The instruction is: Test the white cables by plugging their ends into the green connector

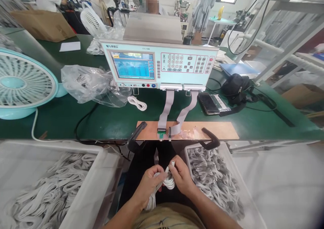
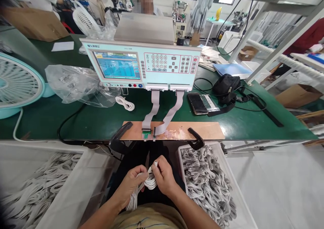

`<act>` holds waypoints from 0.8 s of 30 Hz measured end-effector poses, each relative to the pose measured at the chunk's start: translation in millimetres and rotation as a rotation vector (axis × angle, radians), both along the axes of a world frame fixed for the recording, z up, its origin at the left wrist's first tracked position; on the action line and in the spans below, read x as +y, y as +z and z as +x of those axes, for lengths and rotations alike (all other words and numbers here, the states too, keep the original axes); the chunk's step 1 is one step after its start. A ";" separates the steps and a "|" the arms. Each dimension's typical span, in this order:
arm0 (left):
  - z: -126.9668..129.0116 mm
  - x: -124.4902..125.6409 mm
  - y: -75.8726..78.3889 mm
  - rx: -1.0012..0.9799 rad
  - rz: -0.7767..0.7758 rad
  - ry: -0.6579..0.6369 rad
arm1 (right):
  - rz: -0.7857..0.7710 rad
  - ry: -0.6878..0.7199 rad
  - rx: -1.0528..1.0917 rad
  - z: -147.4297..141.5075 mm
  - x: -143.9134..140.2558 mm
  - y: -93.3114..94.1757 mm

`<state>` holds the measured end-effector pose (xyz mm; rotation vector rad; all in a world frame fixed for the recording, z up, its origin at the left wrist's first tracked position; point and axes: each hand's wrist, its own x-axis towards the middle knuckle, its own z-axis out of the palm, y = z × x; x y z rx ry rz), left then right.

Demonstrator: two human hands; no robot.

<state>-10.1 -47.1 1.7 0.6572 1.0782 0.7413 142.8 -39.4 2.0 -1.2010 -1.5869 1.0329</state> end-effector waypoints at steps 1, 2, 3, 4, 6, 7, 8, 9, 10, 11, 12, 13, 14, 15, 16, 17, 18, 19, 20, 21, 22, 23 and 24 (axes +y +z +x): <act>0.2 3.3 0.4 0.023 0.000 -0.033 | 0.020 0.020 -0.015 0.0 2.0 2.0; 0.1 7.9 1.9 0.049 0.010 -0.064 | 0.037 0.039 -0.026 -0.2 4.5 4.1; 0.0 13.5 4.2 0.079 0.035 -0.088 | 0.047 0.053 -0.030 -0.3 7.8 6.1; 0.0 19.9 7.0 0.112 0.072 -0.098 | 0.048 0.058 -0.029 -0.5 11.9 7.7; 1.0 33.0 12.7 0.172 0.155 -0.076 | 0.025 0.033 -0.011 -1.0 22.3 9.2; 2.2 38.9 14.9 0.184 0.187 -0.050 | 0.004 0.004 0.009 -1.5 28.4 9.0; 4.0 44.0 16.3 0.182 0.200 -0.016 | -0.024 -0.028 0.039 -2.1 34.6 8.4; 6.1 48.1 17.0 0.166 0.192 0.022 | -0.054 -0.060 0.078 -2.9 40.6 7.5; 8.5 51.1 16.8 0.138 0.169 0.056 | -0.085 -0.086 0.122 -3.8 46.1 6.7; 10.8 53.1 16.0 0.105 0.141 0.091 | -0.112 -0.102 0.165 -4.8 50.8 6.0; 12.7 54.3 14.8 0.074 0.115 0.120 | -0.137 -0.111 0.199 -5.7 54.5 5.7; 14.2 54.9 13.5 0.050 0.095 0.144 | -0.156 -0.113 0.224 -6.6 57.1 5.8; 15.1 55.0 12.1 0.034 0.085 0.160 | -0.170 -0.113 0.241 -7.4 58.6 6.2; 15.5 54.9 10.8 0.028 0.082 0.168 | -0.183 -0.112 0.255 -8.1 59.2 6.8; 15.4 54.8 9.7 0.029 0.084 0.169 | -0.194 -0.115 0.270 -8.7 59.1 7.4; 15.0 54.9 8.9 0.033 0.090 0.166 | -0.206 -0.121 0.287 -9.2 58.5 7.8; 14.3 55.0 8.1 0.039 0.100 0.159 | -0.217 -0.131 0.305 -9.7 57.6 8.1; 13.5 55.3 7.5 0.046 0.113 0.150 | -0.225 -0.145 0.321 -10.3 56.6 8.2; 12.6 55.8 6.9 0.054 0.126 0.139 | -0.231 -0.159 0.331 -10.9 55.8 8.3; 11.4 56.4 6.4 0.064 0.139 0.127 | -0.235 -0.171 0.338 -11.6 55.2 8.4; 10.0 57.0 6.1 0.075 0.153 0.114 | -0.238 -0.180 0.343 -12.3 54.9 8.7; 8.3 57.8 6.1 0.088 0.167 0.095 | -0.245 -0.183 0.352 -13.1 54.9 9.2; 6.1 58.7 6.6 0.101 0.183 0.070 | -0.258 -0.183 0.368 -13.8 55.1 10.0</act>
